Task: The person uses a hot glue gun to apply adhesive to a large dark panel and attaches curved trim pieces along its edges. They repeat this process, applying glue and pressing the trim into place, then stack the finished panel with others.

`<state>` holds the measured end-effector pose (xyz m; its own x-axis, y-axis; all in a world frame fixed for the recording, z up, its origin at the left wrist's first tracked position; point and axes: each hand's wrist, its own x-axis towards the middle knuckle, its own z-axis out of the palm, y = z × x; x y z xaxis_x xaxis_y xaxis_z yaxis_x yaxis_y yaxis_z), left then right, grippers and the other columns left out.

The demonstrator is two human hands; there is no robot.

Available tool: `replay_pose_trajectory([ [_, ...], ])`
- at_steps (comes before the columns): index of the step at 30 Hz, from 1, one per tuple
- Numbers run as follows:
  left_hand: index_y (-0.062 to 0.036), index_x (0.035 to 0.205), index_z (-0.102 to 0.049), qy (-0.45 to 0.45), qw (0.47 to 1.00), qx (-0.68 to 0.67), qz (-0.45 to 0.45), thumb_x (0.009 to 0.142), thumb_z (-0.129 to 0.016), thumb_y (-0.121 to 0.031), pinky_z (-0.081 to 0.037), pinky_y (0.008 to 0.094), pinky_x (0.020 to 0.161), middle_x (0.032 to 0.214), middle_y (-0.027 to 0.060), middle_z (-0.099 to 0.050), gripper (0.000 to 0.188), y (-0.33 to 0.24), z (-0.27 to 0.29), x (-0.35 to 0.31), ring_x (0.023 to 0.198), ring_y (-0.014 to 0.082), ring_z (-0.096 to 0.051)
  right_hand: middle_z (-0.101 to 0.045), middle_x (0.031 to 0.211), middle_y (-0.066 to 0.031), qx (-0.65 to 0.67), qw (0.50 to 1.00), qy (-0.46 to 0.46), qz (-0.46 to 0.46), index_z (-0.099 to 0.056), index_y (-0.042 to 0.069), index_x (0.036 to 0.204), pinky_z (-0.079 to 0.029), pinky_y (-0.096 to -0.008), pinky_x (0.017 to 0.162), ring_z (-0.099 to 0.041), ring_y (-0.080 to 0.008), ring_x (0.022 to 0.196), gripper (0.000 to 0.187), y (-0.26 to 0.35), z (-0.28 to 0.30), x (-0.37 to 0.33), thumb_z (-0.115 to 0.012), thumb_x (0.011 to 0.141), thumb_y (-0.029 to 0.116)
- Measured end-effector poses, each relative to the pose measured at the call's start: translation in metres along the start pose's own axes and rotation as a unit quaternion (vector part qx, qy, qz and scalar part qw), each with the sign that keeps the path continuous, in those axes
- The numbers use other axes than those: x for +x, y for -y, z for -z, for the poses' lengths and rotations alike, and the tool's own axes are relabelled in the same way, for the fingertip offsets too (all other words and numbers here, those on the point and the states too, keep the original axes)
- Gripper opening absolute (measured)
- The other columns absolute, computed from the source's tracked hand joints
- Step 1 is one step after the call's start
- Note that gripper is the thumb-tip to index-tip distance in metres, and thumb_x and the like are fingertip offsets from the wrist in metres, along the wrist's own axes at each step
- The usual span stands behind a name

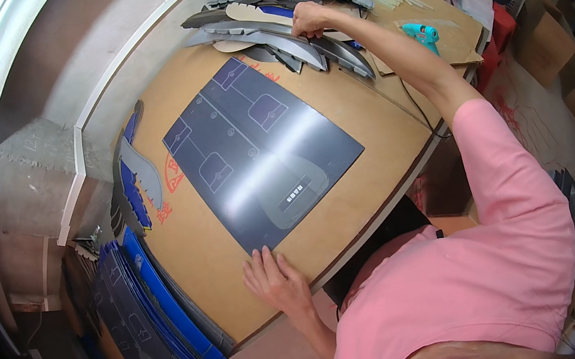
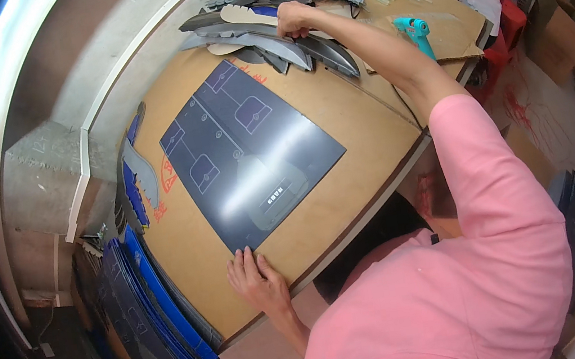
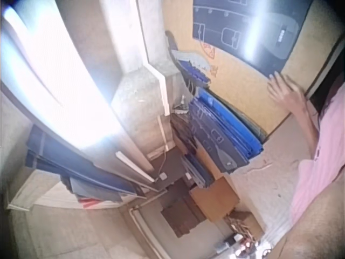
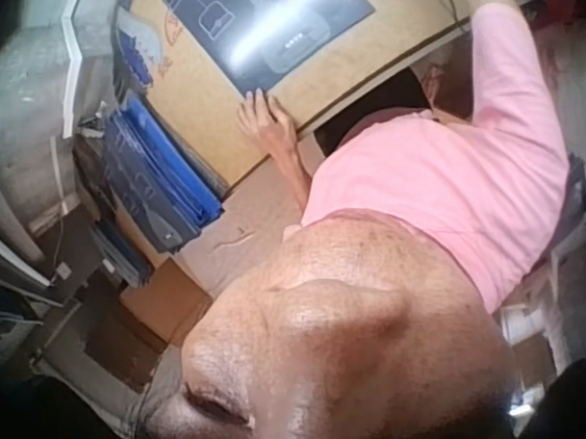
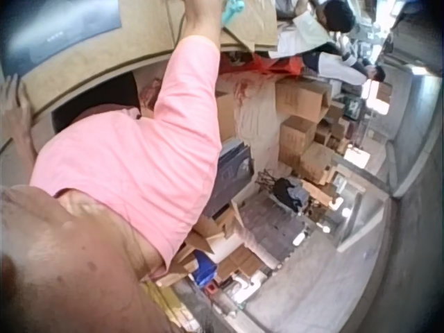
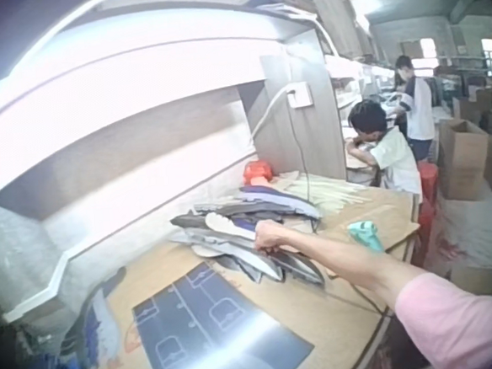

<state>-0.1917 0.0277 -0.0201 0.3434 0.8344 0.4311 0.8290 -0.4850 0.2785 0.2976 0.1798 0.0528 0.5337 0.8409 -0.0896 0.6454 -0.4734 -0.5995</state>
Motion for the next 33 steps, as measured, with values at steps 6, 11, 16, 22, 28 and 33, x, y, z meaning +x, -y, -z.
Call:
replay_pose_trajectory([
  [6,0.0000,0.106,-0.065,-0.007,1.000,-0.017,-0.018,0.083,-0.061,-0.011,-0.034,0.0498,0.098,0.114,0.0175,-0.060,0.026,0.003,-0.001,0.001,0.112,0.0408,-0.048,-0.066,0.074,-0.0114,0.050,0.998,0.007,-0.048,-0.066,-0.003,0.077,-0.057,-0.0349,0.050,-0.064,-0.0209,0.060,0.023,0.007,0.006,-0.006,-0.070,0.068,0.017],
  [11,-0.0007,0.106,-0.065,0.000,0.999,-0.035,-0.025,0.082,-0.062,-0.012,-0.034,0.0495,0.098,0.115,0.0175,-0.060,0.027,0.006,0.000,0.004,0.112,0.0406,-0.048,-0.068,0.075,-0.0138,-0.029,0.995,-0.095,0.005,-0.068,-0.004,0.082,-0.058,-0.0339,0.055,-0.068,-0.0255,0.060,0.024,0.001,0.021,-0.005,-0.062,0.075,0.018],
  [16,0.0003,0.107,-0.064,-0.004,0.987,-0.155,0.030,0.084,-0.062,-0.008,-0.038,0.0472,0.098,0.118,0.0182,-0.059,0.025,0.010,0.014,0.012,0.114,0.0384,-0.050,-0.061,0.074,-0.0022,0.257,0.958,-0.098,0.083,-0.064,0.000,0.093,-0.055,-0.0266,0.056,-0.058,-0.0096,0.064,0.024,0.014,0.049,-0.057,-0.056,0.087,0.022],
  [22,0.0030,0.133,-0.042,0.040,0.836,-0.541,0.080,0.088,-0.065,-0.017,-0.044,0.0367,0.093,0.120,0.0189,-0.056,0.054,-0.031,0.047,0.074,0.113,0.0252,-0.054,-0.062,0.086,-0.0026,0.528,0.814,0.171,0.172,-0.060,0.002,0.100,-0.053,-0.0257,0.068,-0.059,-0.0087,0.071,0.023,0.077,-0.013,-0.200,-0.055,0.094,0.023],
  [28,0.0008,0.118,-0.058,0.230,0.704,-0.668,0.069,0.083,-0.071,-0.015,-0.047,0.0250,0.076,0.094,0.0097,-0.065,0.041,-0.051,0.058,0.090,0.086,0.0138,-0.061,-0.062,0.081,-0.0051,0.424,0.847,0.253,0.200,-0.063,0.002,0.098,-0.052,-0.0286,0.070,-0.061,-0.0132,0.073,0.021,0.102,-0.058,-0.298,-0.057,0.093,0.021],
  [33,-0.0093,0.106,-0.068,0.074,0.961,-0.222,-0.145,0.069,-0.070,-0.002,-0.045,0.0283,0.056,0.073,0.0047,-0.061,0.038,-0.033,0.108,0.066,0.064,0.0139,-0.058,-0.061,0.071,-0.0088,0.157,0.861,0.148,0.460,-0.068,0.005,0.085,-0.048,-0.0302,0.057,-0.060,-0.0226,0.062,0.008,0.081,-0.015,-0.345,-0.067,0.080,0.012],
])
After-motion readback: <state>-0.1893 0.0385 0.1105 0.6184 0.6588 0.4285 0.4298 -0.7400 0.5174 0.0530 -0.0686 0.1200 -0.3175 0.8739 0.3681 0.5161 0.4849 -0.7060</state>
